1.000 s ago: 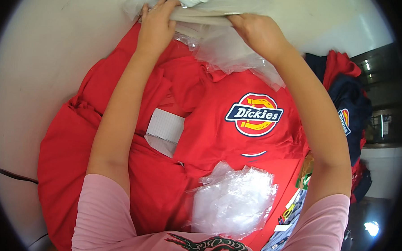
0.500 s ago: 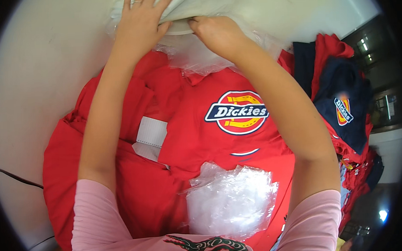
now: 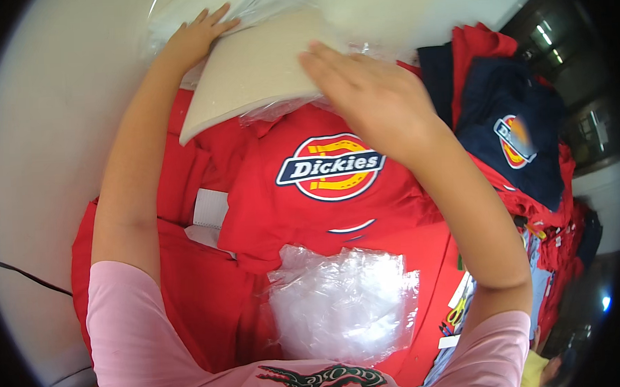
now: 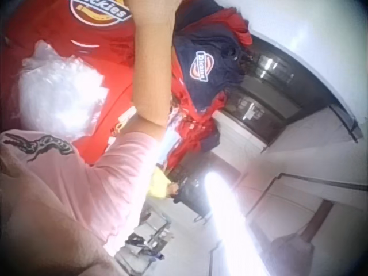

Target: The person sorts red and blue shirts, places a blue shirt into a plastic bag, and then handles bubble wrap.

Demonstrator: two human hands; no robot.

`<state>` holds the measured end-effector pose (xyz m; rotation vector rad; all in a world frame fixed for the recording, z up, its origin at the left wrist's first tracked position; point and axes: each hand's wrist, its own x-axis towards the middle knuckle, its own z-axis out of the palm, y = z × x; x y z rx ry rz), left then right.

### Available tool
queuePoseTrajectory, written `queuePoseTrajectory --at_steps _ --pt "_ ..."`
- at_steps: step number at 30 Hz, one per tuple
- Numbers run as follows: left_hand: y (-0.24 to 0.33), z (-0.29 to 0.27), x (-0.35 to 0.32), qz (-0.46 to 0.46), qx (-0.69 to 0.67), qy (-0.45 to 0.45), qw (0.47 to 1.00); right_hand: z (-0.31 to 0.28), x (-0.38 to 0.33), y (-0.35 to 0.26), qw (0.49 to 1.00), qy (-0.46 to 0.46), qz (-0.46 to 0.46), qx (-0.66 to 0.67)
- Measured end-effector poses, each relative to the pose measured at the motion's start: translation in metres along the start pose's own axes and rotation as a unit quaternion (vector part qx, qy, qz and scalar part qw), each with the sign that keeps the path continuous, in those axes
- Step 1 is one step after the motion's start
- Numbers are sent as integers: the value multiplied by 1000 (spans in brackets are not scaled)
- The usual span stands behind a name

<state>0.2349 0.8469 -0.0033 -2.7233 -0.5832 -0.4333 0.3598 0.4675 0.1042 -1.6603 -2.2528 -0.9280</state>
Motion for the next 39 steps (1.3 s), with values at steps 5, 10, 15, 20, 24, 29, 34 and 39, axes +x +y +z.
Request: queuePoseTrajectory --at_steps 5,10,15,20,24,29,34,39 --pt "-18 -1 -26 -51 -87 -33 994 -178 -91 -21 956 56 285 42" --pt "59 -33 -90 -44 -179 67 981 -291 -284 -69 758 116 628 135" --pt "160 -81 -209 -11 -364 73 929 -359 -444 -135 526 334 759 190" --pt "257 -193 -323 -31 -507 -13 861 -424 -597 -144 411 499 747 155" --pt "282 -230 -396 -137 -511 -7 848 -452 -672 -133 344 590 715 152" --pt "287 -267 -468 -270 -525 36 807 -407 -799 -73 184 728 637 174" --pt "338 -286 -480 -260 -465 30 846 -415 -1045 13 207 628 588 467" --pt "379 -325 -508 -323 -466 -28 823 -222 -1068 83 166 752 518 372"
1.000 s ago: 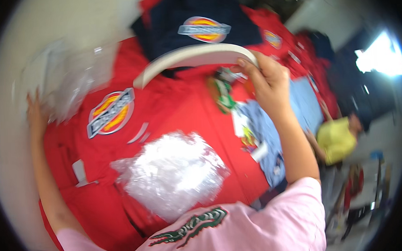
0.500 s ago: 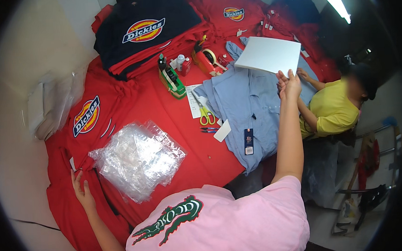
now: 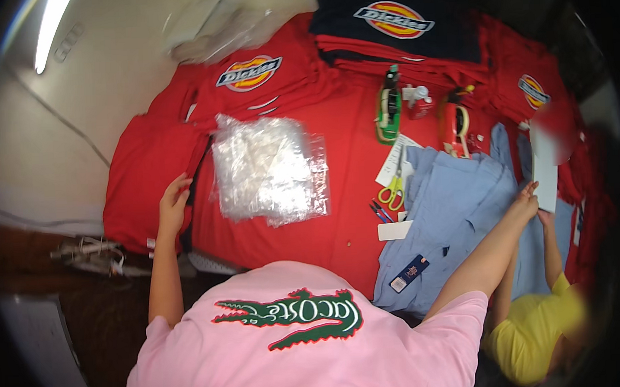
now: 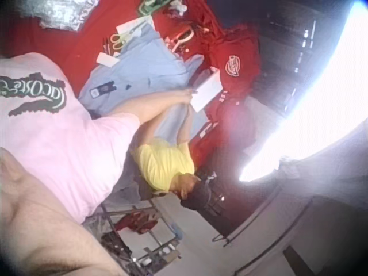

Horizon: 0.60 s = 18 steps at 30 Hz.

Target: The person sorts red and blue shirts, places a blue shirt into a plastic bag, and then handles bubble wrap.

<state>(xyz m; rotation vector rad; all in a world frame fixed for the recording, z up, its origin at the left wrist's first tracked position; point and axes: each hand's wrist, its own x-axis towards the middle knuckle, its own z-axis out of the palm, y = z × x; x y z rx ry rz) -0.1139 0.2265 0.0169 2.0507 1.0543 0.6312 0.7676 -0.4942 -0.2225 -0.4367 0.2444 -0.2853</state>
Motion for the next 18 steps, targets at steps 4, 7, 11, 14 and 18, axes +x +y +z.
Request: queuePoseTrajectory --at_steps 4,7,11,14,18 --pt "-27 42 -16 -75 -55 -30 995 -14 24 23 997 73 36 -12" --pt "-47 53 -49 -143 -122 -39 981 17 13 42 996 22 32 -75" --pt "-37 58 -44 -176 -103 -27 979 65 -151 73 899 233 -151 -340" --pt "-52 89 -17 -139 -8 36 990 159 -317 78 878 -87 -289 -371" --pt "-67 130 26 -138 74 62 986 152 -529 160 802 -361 40 -473"
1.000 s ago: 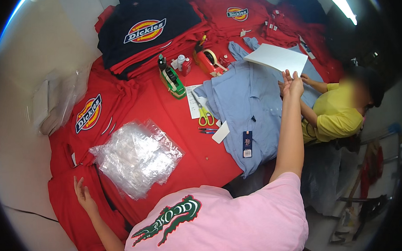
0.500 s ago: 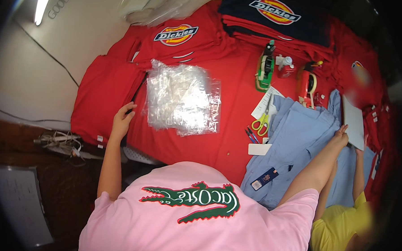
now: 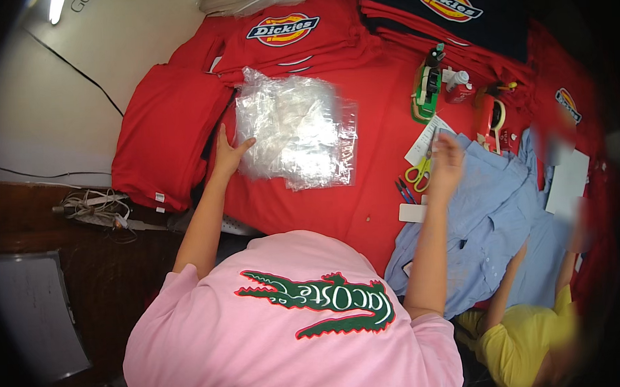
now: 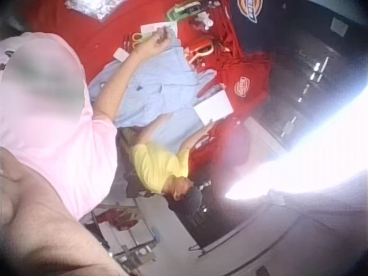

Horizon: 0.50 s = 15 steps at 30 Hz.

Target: The person sorts red and blue shirts, places a blue shirt into a plastic bag, and then handles bubble wrap.

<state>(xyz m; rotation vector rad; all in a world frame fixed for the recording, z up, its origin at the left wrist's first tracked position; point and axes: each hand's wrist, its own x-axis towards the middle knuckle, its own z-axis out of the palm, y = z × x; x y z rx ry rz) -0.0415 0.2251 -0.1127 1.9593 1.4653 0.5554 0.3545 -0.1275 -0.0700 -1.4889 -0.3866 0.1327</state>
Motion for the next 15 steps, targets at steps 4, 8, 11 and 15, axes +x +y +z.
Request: queuePoseTrajectory --at_steps 4,8,11,15 --pt "69 21 -35 273 177 -44 945 127 -131 -6 882 -347 -130 -292" --pt "47 46 -46 382 219 -159 884 167 -171 11 835 -380 -209 -339" --pt "4 47 -21 342 219 -146 902 161 -165 7 897 -320 37 -302" --pt "-24 26 24 345 203 -104 910 138 -151 38 957 -158 244 5"
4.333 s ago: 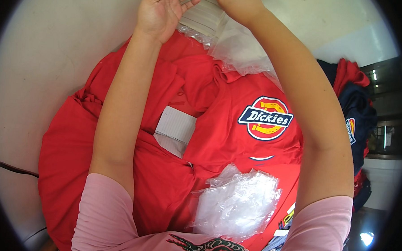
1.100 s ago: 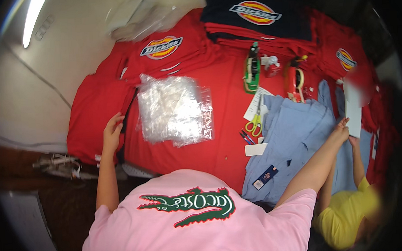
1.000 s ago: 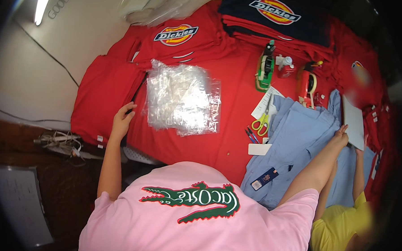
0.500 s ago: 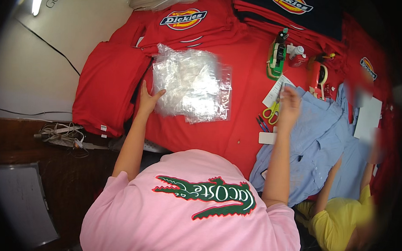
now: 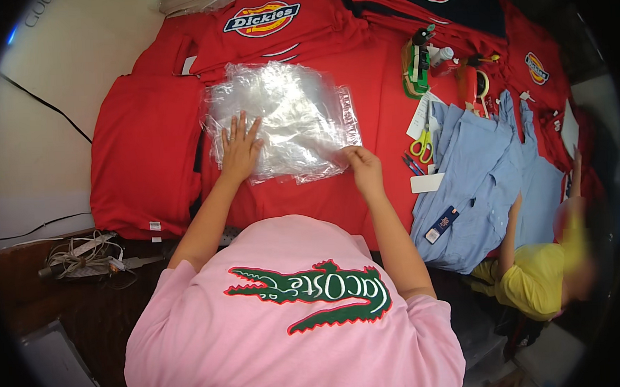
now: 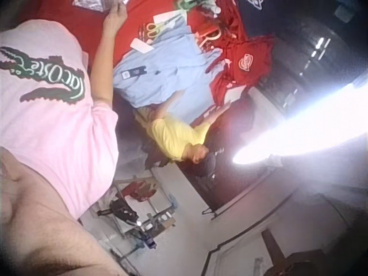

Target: The person sorts red and blue shirts, places a blue shirt into a plastic bag, and then handles bubble wrap.

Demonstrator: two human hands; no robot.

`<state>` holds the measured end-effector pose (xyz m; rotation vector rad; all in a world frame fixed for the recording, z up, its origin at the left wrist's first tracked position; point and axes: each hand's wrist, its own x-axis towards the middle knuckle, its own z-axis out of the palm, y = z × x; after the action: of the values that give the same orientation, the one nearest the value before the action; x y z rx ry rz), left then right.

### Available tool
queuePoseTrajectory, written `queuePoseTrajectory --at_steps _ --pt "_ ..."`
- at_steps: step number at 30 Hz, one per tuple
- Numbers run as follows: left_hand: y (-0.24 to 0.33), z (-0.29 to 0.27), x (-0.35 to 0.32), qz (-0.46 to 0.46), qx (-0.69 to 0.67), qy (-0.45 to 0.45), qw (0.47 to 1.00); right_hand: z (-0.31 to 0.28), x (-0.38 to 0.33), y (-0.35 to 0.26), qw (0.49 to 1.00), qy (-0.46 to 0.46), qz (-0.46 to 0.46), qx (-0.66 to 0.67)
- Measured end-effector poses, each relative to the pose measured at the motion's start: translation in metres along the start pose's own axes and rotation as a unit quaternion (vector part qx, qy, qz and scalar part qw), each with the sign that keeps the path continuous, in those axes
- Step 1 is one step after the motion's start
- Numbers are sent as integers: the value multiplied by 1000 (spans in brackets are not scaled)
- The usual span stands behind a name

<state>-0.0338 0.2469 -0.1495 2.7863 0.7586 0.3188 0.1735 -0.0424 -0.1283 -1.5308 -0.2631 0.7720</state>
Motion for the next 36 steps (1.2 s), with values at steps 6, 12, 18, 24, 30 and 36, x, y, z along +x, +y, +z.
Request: queuePoseTrajectory --at_steps 6,12,18,24,30,36 --pt "14 -23 13 19 -66 55 996 -12 -5 -20 929 168 29 330" --pt "122 -54 32 165 -277 70 944 16 -11 -34 964 188 -23 188" --pt "181 -129 52 369 -419 55 828 98 -23 -26 911 15 -348 -221" --pt "113 -31 79 195 -251 -89 944 114 -14 -27 843 -172 -203 -468" --pt "70 -9 61 217 -211 -40 952 63 -8 -25 885 198 -210 -366" --pt "80 8 39 305 -163 -2 938 19 21 -6 916 142 -72 -369"
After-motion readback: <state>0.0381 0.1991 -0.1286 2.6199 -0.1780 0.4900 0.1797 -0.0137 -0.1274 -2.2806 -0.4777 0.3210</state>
